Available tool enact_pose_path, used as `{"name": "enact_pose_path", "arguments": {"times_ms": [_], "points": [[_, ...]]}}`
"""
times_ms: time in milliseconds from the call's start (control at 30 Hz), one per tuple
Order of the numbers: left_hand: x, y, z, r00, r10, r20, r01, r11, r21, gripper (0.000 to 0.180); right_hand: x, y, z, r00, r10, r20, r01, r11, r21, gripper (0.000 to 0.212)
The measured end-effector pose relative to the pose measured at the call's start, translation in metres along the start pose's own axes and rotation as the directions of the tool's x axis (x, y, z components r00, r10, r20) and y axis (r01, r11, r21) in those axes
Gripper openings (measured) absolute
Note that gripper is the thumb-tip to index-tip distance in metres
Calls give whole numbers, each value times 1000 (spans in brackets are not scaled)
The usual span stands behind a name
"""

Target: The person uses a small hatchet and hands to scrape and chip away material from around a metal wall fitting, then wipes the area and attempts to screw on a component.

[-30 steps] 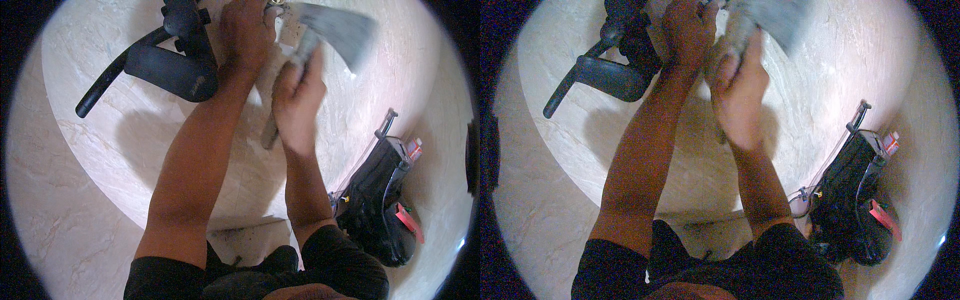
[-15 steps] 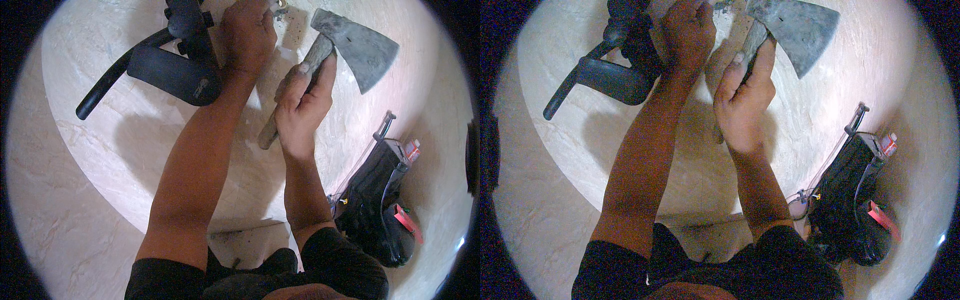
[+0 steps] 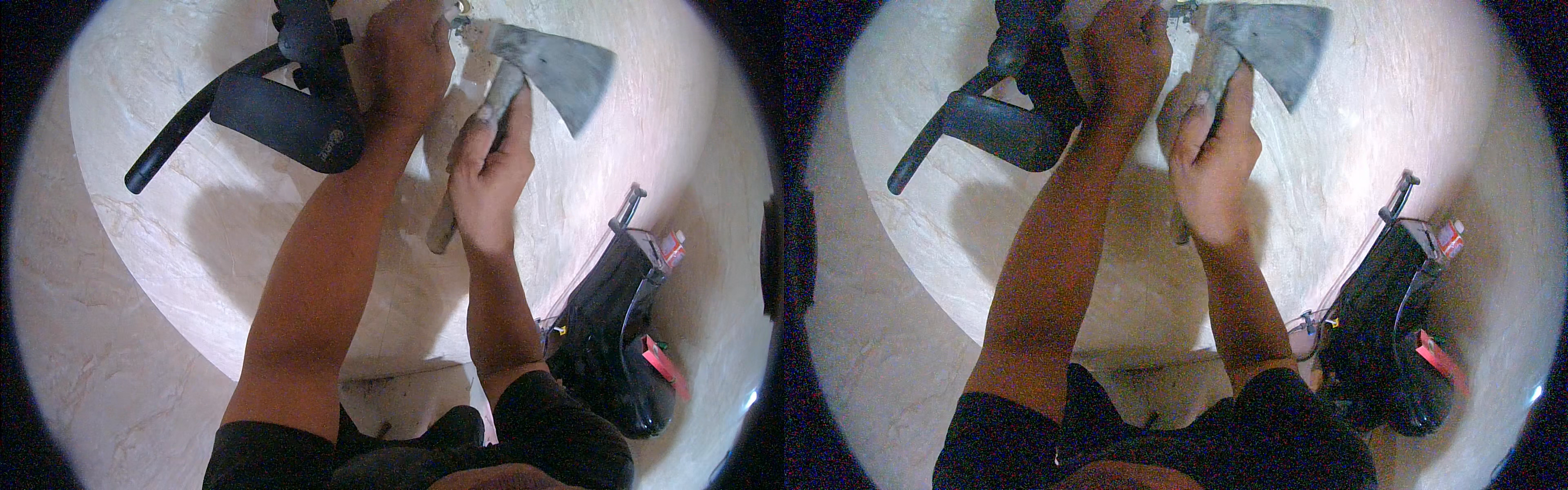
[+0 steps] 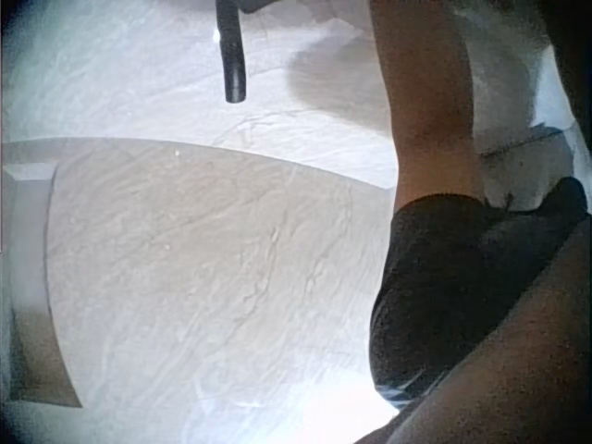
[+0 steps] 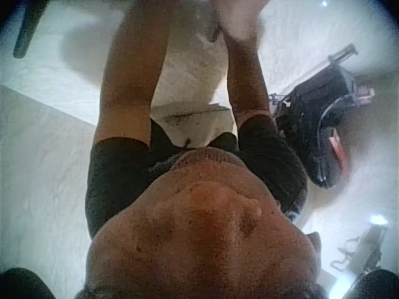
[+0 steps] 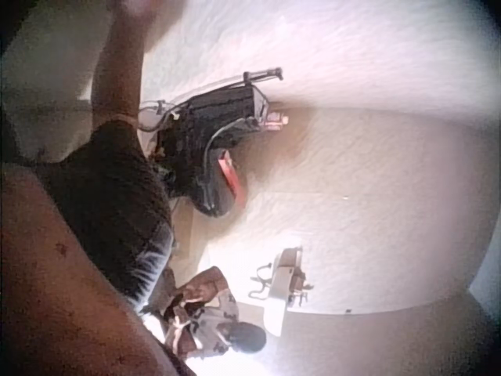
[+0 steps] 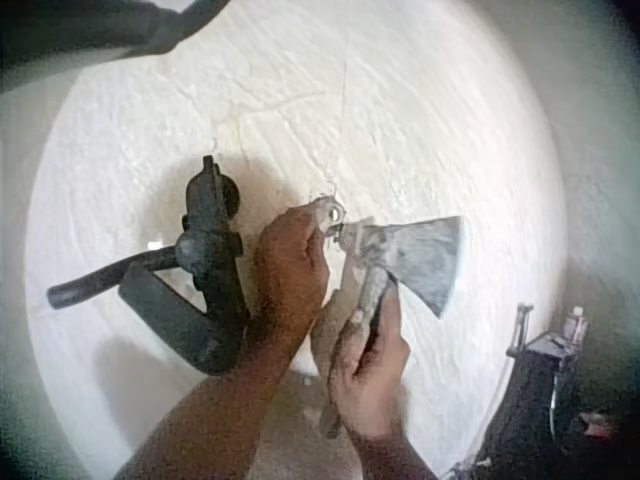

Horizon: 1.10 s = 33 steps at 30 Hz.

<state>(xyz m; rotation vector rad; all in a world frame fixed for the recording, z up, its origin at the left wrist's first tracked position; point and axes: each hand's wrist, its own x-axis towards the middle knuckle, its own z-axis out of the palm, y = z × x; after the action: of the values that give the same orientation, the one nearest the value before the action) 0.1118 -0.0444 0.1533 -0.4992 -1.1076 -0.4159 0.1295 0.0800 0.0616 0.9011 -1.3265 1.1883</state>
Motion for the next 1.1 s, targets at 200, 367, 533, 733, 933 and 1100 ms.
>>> {"name": "enact_pose_path", "arguments": {"times_ms": [200,367,533,733,933,1100], "points": [[-1,-1,-2,1000,24,-5,-24,999,-26,27,2,-3,9,999,-17,36,18,999,-47,48],[-1,-3,-1,995,-67,68,62,996,60,26,-5,-13,13,992,121,-44,-114,985,127,46],[5,11,-10,997,-54,58,59,995,-81,25,-3,-13,12,998,62,-1,-62,989,131,46],[4,8,-6,1000,-25,1,25,996,-90,25,1,-8,17,999,13,36,-11,998,-58,48],[1,3,-6,999,29,-24,-30,997,-70,25,-6,-18,20,992,126,5,-127,991,52,49],[-2,5,-5,1000,-27,-3,26,995,-99,26,-11,-24,18,990,139,-35,-131,976,175,49]]}}
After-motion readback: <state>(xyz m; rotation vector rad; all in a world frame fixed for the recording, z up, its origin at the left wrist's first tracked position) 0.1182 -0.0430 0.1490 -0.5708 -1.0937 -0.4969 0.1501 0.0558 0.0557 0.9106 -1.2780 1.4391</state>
